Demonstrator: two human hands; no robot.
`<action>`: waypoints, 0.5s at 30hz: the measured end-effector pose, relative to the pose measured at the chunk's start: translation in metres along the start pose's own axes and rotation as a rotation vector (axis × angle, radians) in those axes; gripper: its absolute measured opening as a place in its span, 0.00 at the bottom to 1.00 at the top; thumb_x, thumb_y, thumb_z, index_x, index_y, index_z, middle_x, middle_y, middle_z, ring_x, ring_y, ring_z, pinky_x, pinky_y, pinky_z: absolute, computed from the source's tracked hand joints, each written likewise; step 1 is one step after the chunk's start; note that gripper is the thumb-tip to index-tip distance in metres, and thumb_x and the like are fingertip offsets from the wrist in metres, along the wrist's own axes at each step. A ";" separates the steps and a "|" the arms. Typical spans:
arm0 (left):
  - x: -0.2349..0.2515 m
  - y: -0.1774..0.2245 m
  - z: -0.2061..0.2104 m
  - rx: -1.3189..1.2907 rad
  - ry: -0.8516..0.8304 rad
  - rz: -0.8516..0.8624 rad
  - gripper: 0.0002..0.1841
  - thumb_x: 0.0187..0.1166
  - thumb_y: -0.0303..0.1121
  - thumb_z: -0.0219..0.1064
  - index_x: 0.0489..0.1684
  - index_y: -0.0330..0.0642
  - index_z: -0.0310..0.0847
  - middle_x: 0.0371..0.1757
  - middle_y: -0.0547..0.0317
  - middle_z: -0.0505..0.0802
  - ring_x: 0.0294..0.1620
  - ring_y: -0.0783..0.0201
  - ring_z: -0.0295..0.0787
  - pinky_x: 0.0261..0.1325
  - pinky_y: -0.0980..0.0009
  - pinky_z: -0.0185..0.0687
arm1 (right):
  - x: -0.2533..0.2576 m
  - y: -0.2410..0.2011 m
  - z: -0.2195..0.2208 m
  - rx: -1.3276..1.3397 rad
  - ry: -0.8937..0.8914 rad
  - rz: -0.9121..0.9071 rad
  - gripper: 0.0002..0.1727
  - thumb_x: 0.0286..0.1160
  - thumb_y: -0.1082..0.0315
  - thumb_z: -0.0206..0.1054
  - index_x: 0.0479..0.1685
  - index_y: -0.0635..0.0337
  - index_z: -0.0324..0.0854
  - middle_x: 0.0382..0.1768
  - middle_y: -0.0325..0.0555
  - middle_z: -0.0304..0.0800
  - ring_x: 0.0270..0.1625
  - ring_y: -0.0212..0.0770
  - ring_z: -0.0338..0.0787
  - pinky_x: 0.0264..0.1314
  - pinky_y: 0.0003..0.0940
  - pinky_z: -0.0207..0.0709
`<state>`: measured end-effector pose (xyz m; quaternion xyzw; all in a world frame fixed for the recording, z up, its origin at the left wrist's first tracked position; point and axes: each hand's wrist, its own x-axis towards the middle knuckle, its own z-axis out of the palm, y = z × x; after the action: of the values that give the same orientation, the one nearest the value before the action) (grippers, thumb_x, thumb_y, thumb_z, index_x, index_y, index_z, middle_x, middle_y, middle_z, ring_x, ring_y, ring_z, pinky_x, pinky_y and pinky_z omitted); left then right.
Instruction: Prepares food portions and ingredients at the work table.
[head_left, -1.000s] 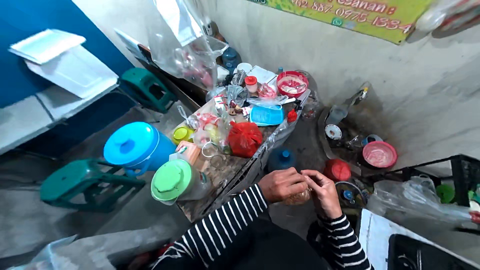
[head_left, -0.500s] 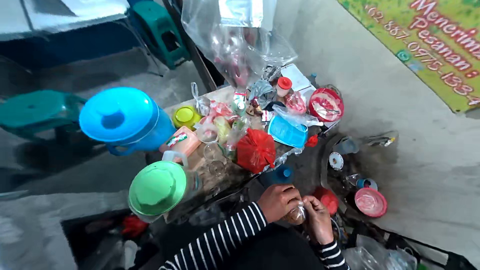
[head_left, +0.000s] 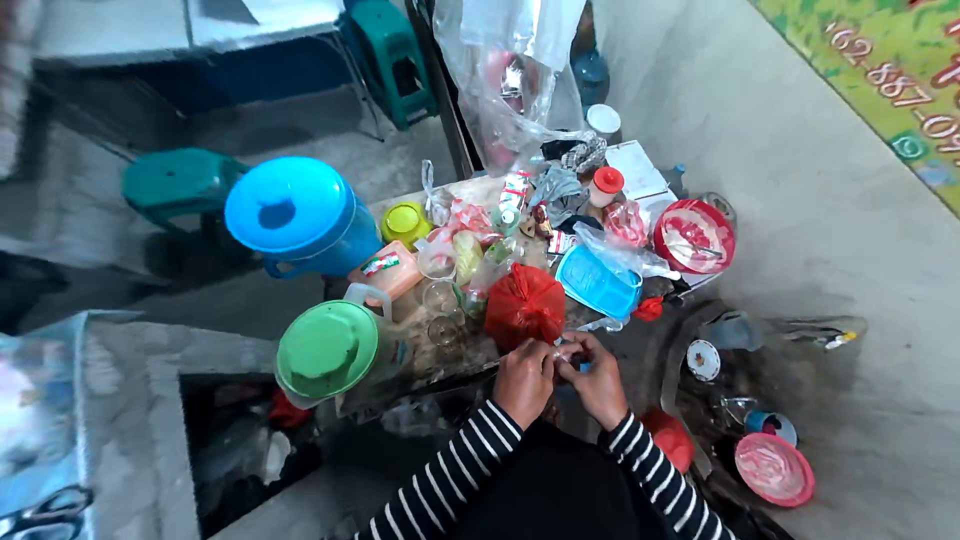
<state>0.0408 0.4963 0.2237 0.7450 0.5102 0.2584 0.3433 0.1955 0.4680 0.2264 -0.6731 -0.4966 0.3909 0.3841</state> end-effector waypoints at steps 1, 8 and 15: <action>0.000 0.003 0.004 0.046 0.026 -0.015 0.10 0.82 0.34 0.64 0.47 0.43 0.93 0.47 0.55 0.95 0.50 0.62 0.94 0.59 0.63 0.90 | 0.006 0.001 0.000 -0.009 -0.002 -0.013 0.23 0.62 0.70 0.78 0.61 0.59 0.84 0.43 0.36 0.96 0.46 0.32 0.94 0.51 0.33 0.90; 0.005 0.017 0.028 0.196 0.198 -0.002 0.10 0.81 0.29 0.63 0.50 0.40 0.91 0.46 0.51 0.96 0.46 0.56 0.96 0.54 0.57 0.92 | 0.026 0.009 -0.008 0.123 -0.060 0.006 0.19 0.66 0.67 0.76 0.57 0.60 0.83 0.42 0.40 0.94 0.45 0.34 0.93 0.51 0.35 0.89; 0.009 0.019 0.045 0.005 0.231 -0.111 0.10 0.81 0.33 0.66 0.51 0.38 0.86 0.38 0.56 0.95 0.38 0.63 0.95 0.48 0.60 0.92 | 0.030 0.031 -0.044 0.249 -0.241 -0.010 0.20 0.69 0.69 0.76 0.60 0.63 0.81 0.43 0.43 0.94 0.46 0.35 0.93 0.51 0.34 0.89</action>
<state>0.0880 0.4894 0.2101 0.6817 0.5876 0.3218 0.2940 0.2525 0.4850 0.2117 -0.5660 -0.4904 0.5253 0.4041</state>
